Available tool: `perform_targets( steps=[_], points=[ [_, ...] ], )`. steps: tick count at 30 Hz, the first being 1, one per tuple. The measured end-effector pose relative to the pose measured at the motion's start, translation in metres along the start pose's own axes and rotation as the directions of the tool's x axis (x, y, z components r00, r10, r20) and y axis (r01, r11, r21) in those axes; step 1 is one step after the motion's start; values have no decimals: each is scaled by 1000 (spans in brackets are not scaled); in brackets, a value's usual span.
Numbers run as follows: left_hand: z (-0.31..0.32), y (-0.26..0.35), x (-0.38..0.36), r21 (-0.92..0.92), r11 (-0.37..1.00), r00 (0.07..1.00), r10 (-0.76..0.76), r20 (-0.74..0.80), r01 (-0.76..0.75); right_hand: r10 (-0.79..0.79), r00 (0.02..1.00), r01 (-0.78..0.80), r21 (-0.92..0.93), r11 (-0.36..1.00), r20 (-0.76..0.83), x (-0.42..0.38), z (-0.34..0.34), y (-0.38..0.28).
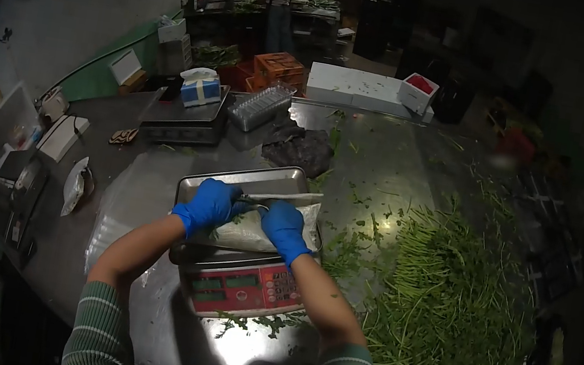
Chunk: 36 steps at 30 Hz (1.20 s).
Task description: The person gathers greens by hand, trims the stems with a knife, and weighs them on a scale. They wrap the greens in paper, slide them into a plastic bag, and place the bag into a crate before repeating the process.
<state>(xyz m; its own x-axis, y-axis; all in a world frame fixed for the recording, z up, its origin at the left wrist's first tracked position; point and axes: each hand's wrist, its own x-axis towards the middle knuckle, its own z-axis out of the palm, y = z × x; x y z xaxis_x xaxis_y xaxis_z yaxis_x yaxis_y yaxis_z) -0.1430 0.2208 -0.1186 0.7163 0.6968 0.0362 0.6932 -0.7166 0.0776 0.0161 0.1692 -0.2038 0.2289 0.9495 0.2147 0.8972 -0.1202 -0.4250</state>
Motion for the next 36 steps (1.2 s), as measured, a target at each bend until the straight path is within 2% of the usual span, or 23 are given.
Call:
perform_targets(
  steps=[2, 4, 5, 7, 8, 10, 11, 13, 15, 17, 18, 19, 20, 21, 23, 25, 27, 29, 31, 33, 34, 35, 36],
  points=[
    [-29, 12, -30, 4, 993, 986, 116, 121, -117, -53, 986, 68, 95, 993, -157, -8, -7, -3],
    [-17, 10, -59, 103, 963, 963, 258, -78, -250, -84, 974, 103, 83, 991, -210, -17, -20, -9],
    [-19, 20, -67, 89, 984, 987, 155, -33, -152, -103, 960, 130, 87, 988, -261, -20, -20, -11],
    [-20, 21, -75, -13, 992, 989, 126, -76, -127, -115, 961, 151, 131, 980, -250, -23, -24, -13],
    [-3, 12, -77, -65, 977, 956, 182, -228, -202, -141, 967, 186, 209, 960, -214, -24, -30, -13],
    [-7, 16, -91, -35, 988, 967, 141, -213, -152, -199, 965, 250, 359, 899, -172, -36, -54, -25],
    [-14, 12, -108, -42, 993, 974, 95, -207, -106, -164, 983, 182, 458, 870, -79, -46, -78, -42],
    [-29, 12, -136, -124, 986, 925, 55, -376, -109, -237, 909, 375, 428, 822, -342, -53, -93, -49],
    [-48, -9, -179, -293, 956, 910, -152, -385, 35, -207, 725, 580, 419, 699, -657, -70, -123, -102],
    [-48, -49, -225, -531, 831, 798, -430, -422, 167, -81, 772, 544, 589, 597, -631, -73, -110, -131],
    [-48, -72, -252, -584, 763, 741, -556, -376, 277, -109, 856, 475, 687, 550, -505, -79, -105, -158],
    [-53, -90, -280, -598, 703, 667, -660, -346, 385, -221, 881, 462, 664, 588, -418, -78, -84, -178],
    [-52, -113, -310, -669, 615, 620, -731, -284, 418, -324, 892, 452, 636, 625, -316, -76, -51, -195],
    [-49, -134, -339, -731, 519, 572, -791, -216, 443, -434, 867, 491, 559, 668, -243, -77, -19, -216],
    [-50, -160, -393, -747, 440, 506, -847, -162, 498, -590, 794, 599, 360, 715, -147, -70, 54, -257],
    [-33, -188, -438, -686, 505, 530, -824, -201, 525, -586, 801, 575, 114, 810, 121, -41, 122, -288],
    [-43, -188, -466, -635, 452, 482, -865, -141, 626, -608, 776, 618, -10, 786, 166, -11, 172, -302],
    [-49, -192, -487, -690, 410, 494, -865, -87, 597, -626, 746, 659, -121, 742, 226, 9, 205, -314],
    [-46, -204, -500, -730, 362, 509, -861, -23, 580, -468, 816, 555, -234, 799, 339, 13, 228, -318],
    [-40, -214, -511, -704, 393, 565, -825, 13, 591, -461, 834, 534, -237, 811, 304, 13, 231, -317],
    [-26, -222, -517, -721, 461, 629, -776, -45, 517, -456, 852, 513, -240, 824, 255, 14, 231, -315],
    [-26, -229, -517, -729, 457, 634, -772, -40, 510, -449, 855, 509, -251, 823, 260, 16, 230, -316],
    [-27, -232, -513, -725, 491, 714, -700, 1, 483, -445, 866, 493, -237, 837, 227, 16, 228, -314]
  ],
)
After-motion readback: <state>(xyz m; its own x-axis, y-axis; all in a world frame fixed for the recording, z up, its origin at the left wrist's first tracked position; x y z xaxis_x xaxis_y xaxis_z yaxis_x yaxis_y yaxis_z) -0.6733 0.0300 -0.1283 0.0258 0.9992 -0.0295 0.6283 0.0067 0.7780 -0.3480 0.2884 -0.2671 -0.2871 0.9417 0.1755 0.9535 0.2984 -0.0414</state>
